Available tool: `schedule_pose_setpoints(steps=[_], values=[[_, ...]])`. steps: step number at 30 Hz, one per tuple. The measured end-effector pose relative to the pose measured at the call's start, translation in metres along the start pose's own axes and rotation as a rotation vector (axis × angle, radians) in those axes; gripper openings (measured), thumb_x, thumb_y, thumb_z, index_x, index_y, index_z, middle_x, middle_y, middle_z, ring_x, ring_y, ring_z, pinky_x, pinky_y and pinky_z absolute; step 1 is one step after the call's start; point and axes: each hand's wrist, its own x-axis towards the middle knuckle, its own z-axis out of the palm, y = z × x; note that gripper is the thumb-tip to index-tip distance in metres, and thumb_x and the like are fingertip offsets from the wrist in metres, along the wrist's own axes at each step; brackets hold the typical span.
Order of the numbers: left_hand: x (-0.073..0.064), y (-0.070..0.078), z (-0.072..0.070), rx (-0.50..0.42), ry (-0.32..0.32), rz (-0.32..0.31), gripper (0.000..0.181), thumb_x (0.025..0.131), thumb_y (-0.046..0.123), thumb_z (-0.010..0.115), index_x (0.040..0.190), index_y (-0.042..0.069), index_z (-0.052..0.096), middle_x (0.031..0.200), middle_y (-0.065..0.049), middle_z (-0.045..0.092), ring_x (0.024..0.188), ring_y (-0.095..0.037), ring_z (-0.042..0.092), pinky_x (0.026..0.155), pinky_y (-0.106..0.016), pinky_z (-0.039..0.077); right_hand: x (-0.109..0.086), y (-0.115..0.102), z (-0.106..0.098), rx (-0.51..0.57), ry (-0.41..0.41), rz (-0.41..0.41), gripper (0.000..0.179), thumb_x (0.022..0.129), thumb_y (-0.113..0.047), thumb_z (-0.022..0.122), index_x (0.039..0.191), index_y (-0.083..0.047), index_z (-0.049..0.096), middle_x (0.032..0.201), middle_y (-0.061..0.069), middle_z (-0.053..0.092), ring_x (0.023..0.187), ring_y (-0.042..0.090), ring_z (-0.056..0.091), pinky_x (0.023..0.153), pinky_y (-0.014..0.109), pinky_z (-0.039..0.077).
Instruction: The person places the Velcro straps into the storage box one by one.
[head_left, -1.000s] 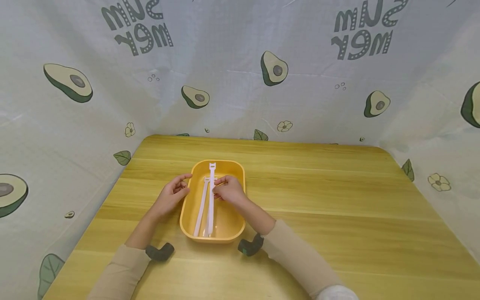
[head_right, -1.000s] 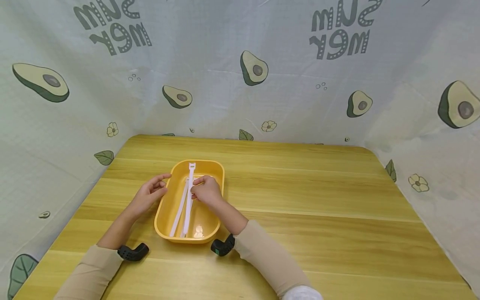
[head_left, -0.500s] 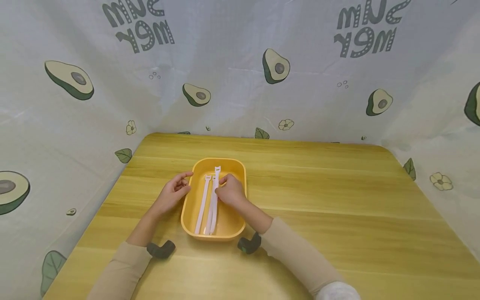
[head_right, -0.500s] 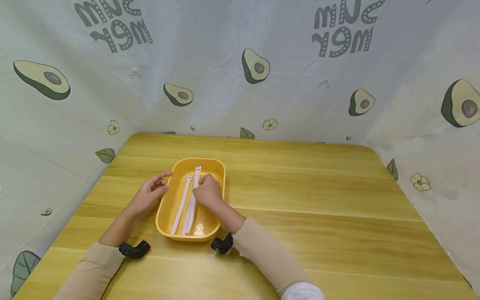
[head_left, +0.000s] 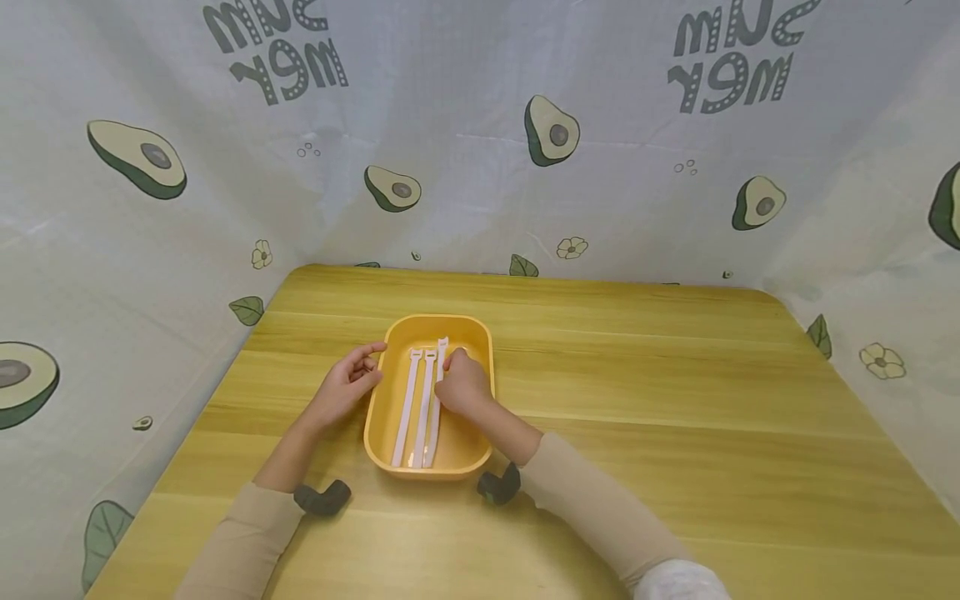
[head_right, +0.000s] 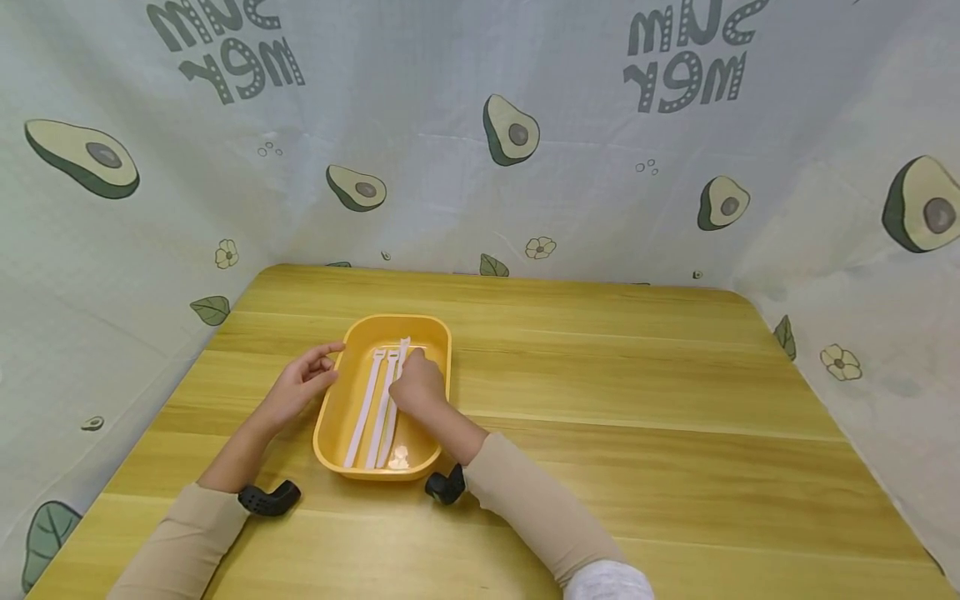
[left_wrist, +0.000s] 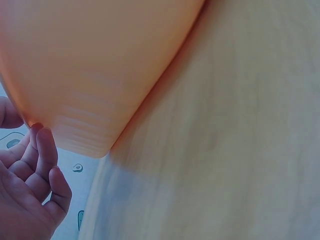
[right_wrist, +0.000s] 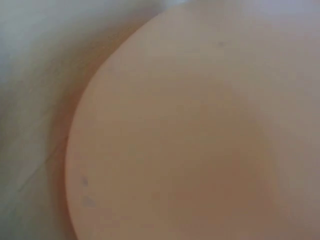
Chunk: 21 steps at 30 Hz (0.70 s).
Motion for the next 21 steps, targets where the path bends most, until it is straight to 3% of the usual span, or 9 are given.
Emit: schedule_pose_setpoints(steps=[14,17,21], values=[[-0.0009,0.0005,-0.0001,-0.006,0.000,0.001,0.043,0.096,-0.002,0.053,0.137,-0.010,0.043,0.095,-0.012,0.051,0.080,-0.011,0.050,0.071,-0.021,0.044,0.0007,-0.0016,0.0035,-0.115,-0.050,-0.004,0.022,0.078,0.002,0.064,0.097,0.000,0.053,0.079,0.009,0.053,0.068,0.023,0.051,0.055,0.029,0.042],[-0.0007,-0.0003,-0.0002,-0.004,0.000,0.001,0.043,0.096,-0.002,0.053,0.137,-0.010,0.043,0.095,-0.012,0.051,0.080,-0.011,0.050,0.071,-0.021,0.044,0.0000,-0.0011,0.0038,-0.123,-0.049,-0.025,0.015,0.077,0.004,0.061,0.079,-0.004,0.049,0.065,0.003,0.043,0.055,0.016,0.039,0.047,0.025,0.032],[-0.0006,-0.0003,0.0003,-0.002,0.000,0.005,0.043,0.096,-0.003,0.053,0.137,-0.011,0.044,0.094,-0.011,0.051,0.079,-0.010,0.050,0.070,-0.020,0.043,-0.0003,-0.0005,0.0043,-0.132,-0.043,-0.056,0.038,0.074,0.008,0.056,0.056,-0.014,0.031,0.050,-0.005,0.021,0.045,0.008,0.016,0.041,0.021,0.016]])
